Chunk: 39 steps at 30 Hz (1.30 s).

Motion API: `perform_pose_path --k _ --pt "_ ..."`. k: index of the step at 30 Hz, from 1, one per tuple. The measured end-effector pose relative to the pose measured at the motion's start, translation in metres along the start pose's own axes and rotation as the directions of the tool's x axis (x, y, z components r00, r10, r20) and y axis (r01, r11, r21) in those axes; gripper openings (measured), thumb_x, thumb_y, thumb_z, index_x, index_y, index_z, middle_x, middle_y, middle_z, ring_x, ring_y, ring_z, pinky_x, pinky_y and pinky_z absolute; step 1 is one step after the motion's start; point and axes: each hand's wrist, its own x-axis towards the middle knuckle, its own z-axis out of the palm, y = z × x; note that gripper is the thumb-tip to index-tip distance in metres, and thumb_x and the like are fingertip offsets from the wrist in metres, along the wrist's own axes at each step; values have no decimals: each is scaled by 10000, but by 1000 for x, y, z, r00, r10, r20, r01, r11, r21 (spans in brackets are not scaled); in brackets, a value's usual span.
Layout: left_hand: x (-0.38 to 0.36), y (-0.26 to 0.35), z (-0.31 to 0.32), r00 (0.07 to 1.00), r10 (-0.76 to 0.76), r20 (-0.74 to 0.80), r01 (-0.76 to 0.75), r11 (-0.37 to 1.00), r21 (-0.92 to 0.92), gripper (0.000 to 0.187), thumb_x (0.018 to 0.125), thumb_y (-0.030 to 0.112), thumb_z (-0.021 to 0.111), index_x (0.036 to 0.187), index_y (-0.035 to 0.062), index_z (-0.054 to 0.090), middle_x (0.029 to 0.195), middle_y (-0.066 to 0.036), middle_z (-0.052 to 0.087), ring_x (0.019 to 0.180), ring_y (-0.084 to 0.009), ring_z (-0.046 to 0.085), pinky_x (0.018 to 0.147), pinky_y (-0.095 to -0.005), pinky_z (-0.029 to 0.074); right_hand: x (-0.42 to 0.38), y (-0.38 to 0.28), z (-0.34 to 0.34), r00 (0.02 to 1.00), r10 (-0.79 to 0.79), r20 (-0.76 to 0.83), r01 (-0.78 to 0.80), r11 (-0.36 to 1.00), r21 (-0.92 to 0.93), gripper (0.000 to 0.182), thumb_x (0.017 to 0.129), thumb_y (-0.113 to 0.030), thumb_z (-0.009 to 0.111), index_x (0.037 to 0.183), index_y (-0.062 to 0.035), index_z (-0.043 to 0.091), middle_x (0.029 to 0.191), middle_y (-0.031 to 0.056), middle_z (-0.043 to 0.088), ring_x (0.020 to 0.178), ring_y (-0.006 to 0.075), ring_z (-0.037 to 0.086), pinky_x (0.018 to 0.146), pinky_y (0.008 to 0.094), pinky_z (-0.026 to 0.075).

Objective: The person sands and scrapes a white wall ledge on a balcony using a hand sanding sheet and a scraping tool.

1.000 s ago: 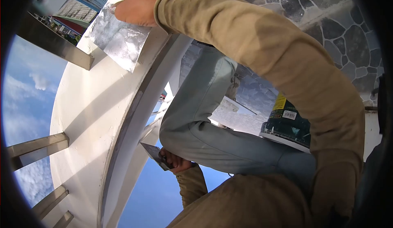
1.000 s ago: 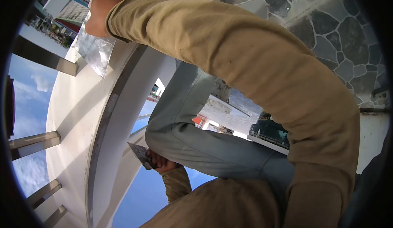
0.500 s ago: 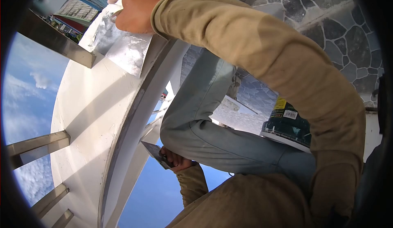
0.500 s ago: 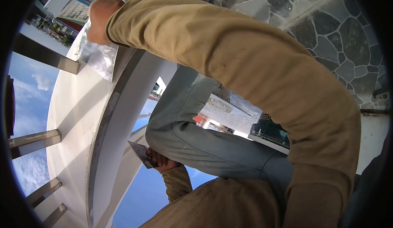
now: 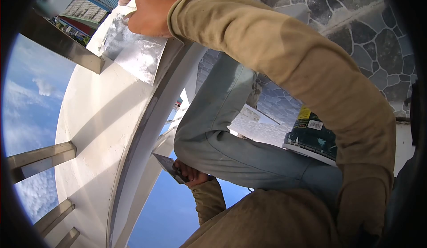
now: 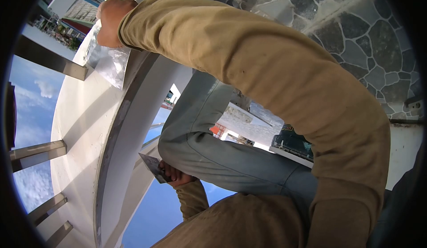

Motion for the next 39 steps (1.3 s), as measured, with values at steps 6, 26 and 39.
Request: perform_pose_path --k 6,26,39 --pt "3 5 -9 1000 5 17 -5 1000 -7 181 946 206 424 880 63 516 580 24 468 351 -73 411 259 -189 315 -19 -4 -17 998 3 67 -7 998 60 471 768 -203 606 1217 -66 569 1125 165 625 1020 283 618 908 328 476" --pt "-6 14 -38 984 179 13 -179 981 70 255 984 305 432 893 80 512 486 9 405 309 -70 287 297 -196 263 10 -70 -87 976 -108 -189 -8 850 -526 465 759 -201 673 1173 -2 597 985 152 671 791 222 666 657 320 553" --pt "-10 10 -71 913 238 330 -199 969 -147 268 1023 266 321 950 37 439 569 -41 416 339 -91 287 304 -201 280 -55 -103 -125 970 -180 -162 30 752 -659 324 772 -205 694 974 45 652 918 135 679 746 191 658 604 291 549"
